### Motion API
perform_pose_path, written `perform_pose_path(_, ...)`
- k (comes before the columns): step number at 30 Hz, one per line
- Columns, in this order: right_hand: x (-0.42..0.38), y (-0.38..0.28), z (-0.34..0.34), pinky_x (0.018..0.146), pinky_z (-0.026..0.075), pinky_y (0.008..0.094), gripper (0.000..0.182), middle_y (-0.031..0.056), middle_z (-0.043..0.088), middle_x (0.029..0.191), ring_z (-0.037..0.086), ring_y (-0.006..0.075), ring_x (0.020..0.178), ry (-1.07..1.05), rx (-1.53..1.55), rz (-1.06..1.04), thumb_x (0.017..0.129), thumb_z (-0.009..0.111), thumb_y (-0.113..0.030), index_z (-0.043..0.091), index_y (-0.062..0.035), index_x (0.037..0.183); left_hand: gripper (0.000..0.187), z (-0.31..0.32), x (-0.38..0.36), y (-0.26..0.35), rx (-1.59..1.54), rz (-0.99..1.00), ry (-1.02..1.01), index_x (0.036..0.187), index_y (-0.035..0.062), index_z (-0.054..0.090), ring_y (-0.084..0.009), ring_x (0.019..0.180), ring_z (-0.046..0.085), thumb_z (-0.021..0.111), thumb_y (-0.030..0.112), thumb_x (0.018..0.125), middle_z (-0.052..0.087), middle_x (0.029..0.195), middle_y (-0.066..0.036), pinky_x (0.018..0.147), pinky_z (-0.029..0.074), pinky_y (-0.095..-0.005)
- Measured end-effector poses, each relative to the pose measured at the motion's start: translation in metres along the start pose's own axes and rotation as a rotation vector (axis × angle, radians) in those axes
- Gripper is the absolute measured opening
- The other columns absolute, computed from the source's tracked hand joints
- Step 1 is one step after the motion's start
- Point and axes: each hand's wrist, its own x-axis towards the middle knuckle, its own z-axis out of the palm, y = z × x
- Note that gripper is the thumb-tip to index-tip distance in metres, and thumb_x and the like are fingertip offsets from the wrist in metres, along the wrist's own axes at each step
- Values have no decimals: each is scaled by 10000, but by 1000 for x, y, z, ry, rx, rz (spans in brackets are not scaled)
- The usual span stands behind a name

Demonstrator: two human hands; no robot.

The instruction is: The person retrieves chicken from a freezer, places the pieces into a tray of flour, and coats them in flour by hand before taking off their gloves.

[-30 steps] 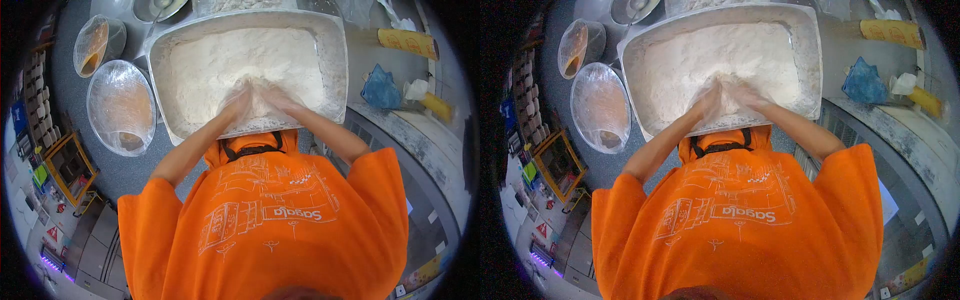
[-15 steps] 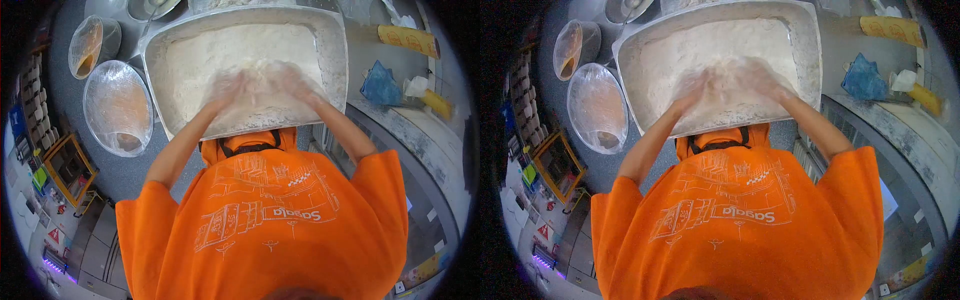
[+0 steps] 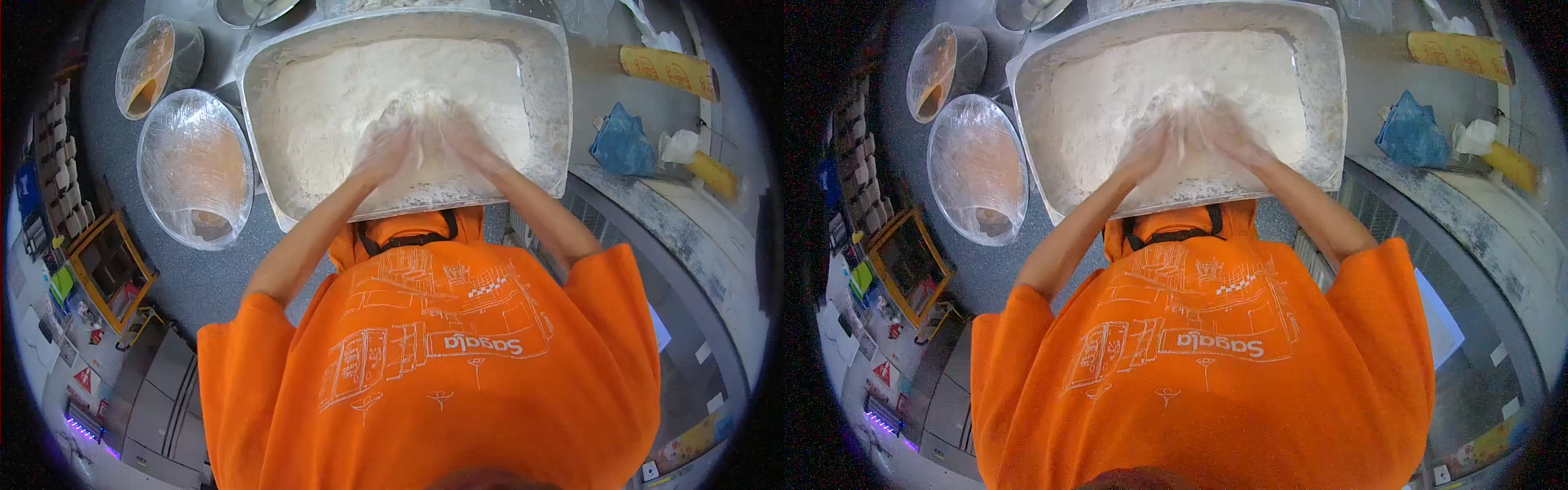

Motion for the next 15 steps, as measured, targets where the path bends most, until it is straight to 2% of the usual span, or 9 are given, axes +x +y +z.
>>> perform_pose_path(1,-3,4,-7,1092,301,362,506,164,456,1337,429,239,1248,-11,-19,-47,1004,415,-344,413,-7,1382,537,-10,-7,-5,84,120,-10,1274,-21,489,-372,1236,482,284,385,988,515,1294,-275,1064,331,-461)
perform_pose_path(2,-6,1,-9,1069,322,366,494,164,477,1303,449,239,1213,-22,-37,-94,1003,417,-340,429,-7,1368,531,-24,-7,2,245,8,-124,1290,-16,482,-367,1243,475,293,374,981,506,1310,-267,1061,332,-464)
perform_pose_path(4,-16,7,6,990,411,350,459,184,559,1200,533,217,1107,216,-405,-156,996,427,-319,473,6,1318,525,-47,-4,18,558,-222,-346,1320,-6,468,-356,1256,461,309,352,969,487,1341,-252,1054,334,-469)
perform_pose_path(6,-7,9,7,940,452,352,438,194,586,1167,564,219,1064,387,-829,-40,988,434,-311,507,6,1281,562,-40,3,26,448,-239,-257,1387,-9,396,-369,1279,431,313,343,957,445,1371,-272,1054,330,-487)
perform_pose_path(8,5,26,10,933,453,364,440,193,586,1169,563,235,1071,451,-1091,6,982,432,-325,522,-6,1271,602,-22,13,7,473,-115,-269,1432,-5,340,-348,1285,431,277,379,973,446,1380,-263,1059,329,-467)
perform_pose_path(9,13,45,17,944,446,370,449,189,587,1171,560,243,1084,443,-1126,-45,981,427,-338,522,-15,1277,618,5,16,-32,549,15,-325,1443,2,319,-320,1279,447,239,419,994,468,1373,-244,1065,330,-436)
perform_pose_path(10,17,47,24,963,431,375,456,185,586,1180,554,249,1101,427,-1025,-18,981,418,-349,521,-22,1282,636,19,19,-53,625,147,-376,1454,9,298,-293,1273,463,201,458,1015,491,1367,-224,1071,331,-406)
perform_pose_path(13,19,37,55,1033,373,383,473,170,576,1229,526,262,1165,411,-570,125,986,389,-371,517,-40,1299,705,37,24,-16,-252,-442,-140,1468,-8,254,-308,1236,477,180,524,1012,517,1328,-217,1075,323,-410)
perform_pose_path(15,21,30,77,1077,330,382,474,156,561,1278,497,262,1213,509,-446,71,991,382,-371,508,-51,1318,666,44,26,-1,-531,-566,-16,1473,9,254,-314,1264,448,200,485,1011,487,1360,-213,1095,292,-410)
